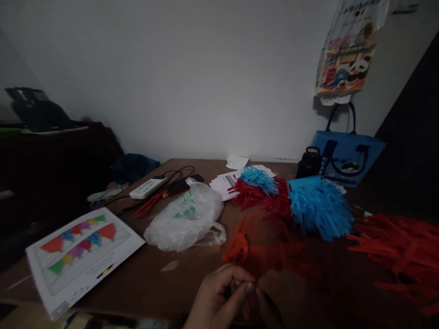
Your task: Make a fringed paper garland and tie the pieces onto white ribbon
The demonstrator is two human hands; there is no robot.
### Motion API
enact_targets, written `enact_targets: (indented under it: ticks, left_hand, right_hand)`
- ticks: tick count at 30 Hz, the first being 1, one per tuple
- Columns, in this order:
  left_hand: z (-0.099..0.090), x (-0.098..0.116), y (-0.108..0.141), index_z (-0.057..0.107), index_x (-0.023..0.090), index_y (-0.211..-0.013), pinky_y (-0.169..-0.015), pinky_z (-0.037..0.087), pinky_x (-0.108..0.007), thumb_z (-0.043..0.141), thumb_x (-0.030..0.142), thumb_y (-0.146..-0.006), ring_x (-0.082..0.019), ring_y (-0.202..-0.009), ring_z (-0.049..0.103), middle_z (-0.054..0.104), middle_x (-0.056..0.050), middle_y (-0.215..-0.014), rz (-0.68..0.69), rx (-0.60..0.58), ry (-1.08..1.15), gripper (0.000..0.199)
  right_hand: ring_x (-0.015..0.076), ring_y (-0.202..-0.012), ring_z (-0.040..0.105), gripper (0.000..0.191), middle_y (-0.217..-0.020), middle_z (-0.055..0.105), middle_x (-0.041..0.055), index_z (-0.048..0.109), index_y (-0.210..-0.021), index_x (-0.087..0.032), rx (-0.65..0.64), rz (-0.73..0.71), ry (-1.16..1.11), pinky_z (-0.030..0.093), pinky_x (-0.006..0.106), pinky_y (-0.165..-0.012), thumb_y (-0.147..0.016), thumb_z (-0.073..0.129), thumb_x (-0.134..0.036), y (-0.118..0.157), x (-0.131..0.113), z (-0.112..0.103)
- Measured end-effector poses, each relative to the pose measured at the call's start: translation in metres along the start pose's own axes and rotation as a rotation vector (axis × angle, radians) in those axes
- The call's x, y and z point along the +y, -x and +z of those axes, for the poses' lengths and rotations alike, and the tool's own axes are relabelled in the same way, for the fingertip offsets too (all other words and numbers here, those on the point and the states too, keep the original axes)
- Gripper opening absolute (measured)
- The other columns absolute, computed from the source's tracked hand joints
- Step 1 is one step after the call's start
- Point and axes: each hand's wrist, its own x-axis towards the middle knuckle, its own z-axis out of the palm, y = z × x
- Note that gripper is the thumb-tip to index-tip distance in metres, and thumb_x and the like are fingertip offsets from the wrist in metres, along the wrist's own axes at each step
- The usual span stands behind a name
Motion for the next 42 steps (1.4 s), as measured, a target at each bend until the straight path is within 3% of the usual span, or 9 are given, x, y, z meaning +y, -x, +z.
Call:
enact_targets:
  ticks: [7, 12, 17, 24, 34, 42]
  left_hand:
    - [-0.003, 0.003, -0.003, 0.065, 0.015, -0.075, -0.05, 0.042, -0.017, 0.059, 0.054, -0.086, -0.011, -0.05, 0.057, 0.06, -0.001, -0.059, 0.003, -0.008, -0.018, 0.041]
    - [0.0, 0.001, -0.002, 0.064, 0.015, -0.077, -0.05, 0.042, -0.018, 0.06, 0.056, -0.085, -0.01, -0.05, 0.055, 0.061, -0.001, -0.061, -0.047, -0.022, 0.056, 0.043]
    - [0.001, -0.003, -0.003, 0.062, 0.015, -0.079, -0.05, 0.042, -0.018, 0.061, 0.058, -0.083, -0.009, -0.049, 0.053, 0.059, 0.001, -0.06, -0.098, -0.031, 0.102, 0.044]
    - [0.001, -0.002, -0.005, 0.061, 0.015, -0.076, -0.05, 0.042, -0.018, 0.061, 0.058, -0.083, -0.01, -0.049, 0.053, 0.058, 0.001, -0.058, -0.068, -0.009, 0.095, 0.043]
    - [0.003, 0.0, -0.003, 0.061, 0.015, -0.075, -0.05, 0.042, -0.018, 0.061, 0.059, -0.082, -0.01, -0.05, 0.054, 0.058, 0.001, -0.058, -0.063, 0.011, 0.064, 0.044]
    - [0.006, -0.005, -0.002, 0.061, 0.015, -0.075, -0.048, 0.041, -0.018, 0.064, 0.059, -0.08, -0.009, -0.047, 0.051, 0.056, 0.002, -0.058, -0.089, 0.018, 0.134, 0.045]
  right_hand:
    - [0.0112, -0.064, 0.06, 0.031, -0.07, 0.061, -0.0024, 0.055, -0.083, -0.024, -0.068, 0.033, -0.094, 0.047, 0.017, -0.061, -0.103, 0.033, -0.034, -0.004, 0.002, -0.011]
    - [0.0111, -0.062, 0.06, 0.04, -0.067, 0.059, -0.0021, 0.054, -0.078, -0.024, -0.051, 0.071, -0.107, 0.047, 0.017, -0.06, -0.104, 0.026, -0.034, -0.002, 0.002, -0.004]
    - [0.0122, -0.063, 0.062, 0.035, -0.068, 0.062, -0.0011, 0.056, -0.078, -0.024, -0.045, 0.08, -0.117, 0.048, 0.019, -0.063, -0.103, 0.032, -0.034, 0.0, 0.001, -0.002]
    - [0.0117, -0.065, 0.065, 0.025, -0.071, 0.066, -0.0026, 0.059, -0.084, -0.025, -0.077, 0.119, -0.153, 0.049, 0.017, -0.061, -0.099, 0.043, -0.035, -0.005, 0.0, -0.011]
    - [0.0105, -0.06, 0.064, 0.027, -0.068, 0.065, -0.0035, 0.058, -0.082, -0.025, -0.084, 0.14, -0.233, 0.046, 0.016, -0.056, -0.1, 0.04, -0.035, -0.008, -0.003, -0.013]
    - [0.0089, -0.057, 0.059, 0.029, -0.064, 0.061, -0.0036, 0.052, -0.077, -0.022, 0.033, 0.044, -0.204, 0.041, 0.017, -0.057, -0.101, 0.035, -0.027, -0.011, -0.008, -0.006]
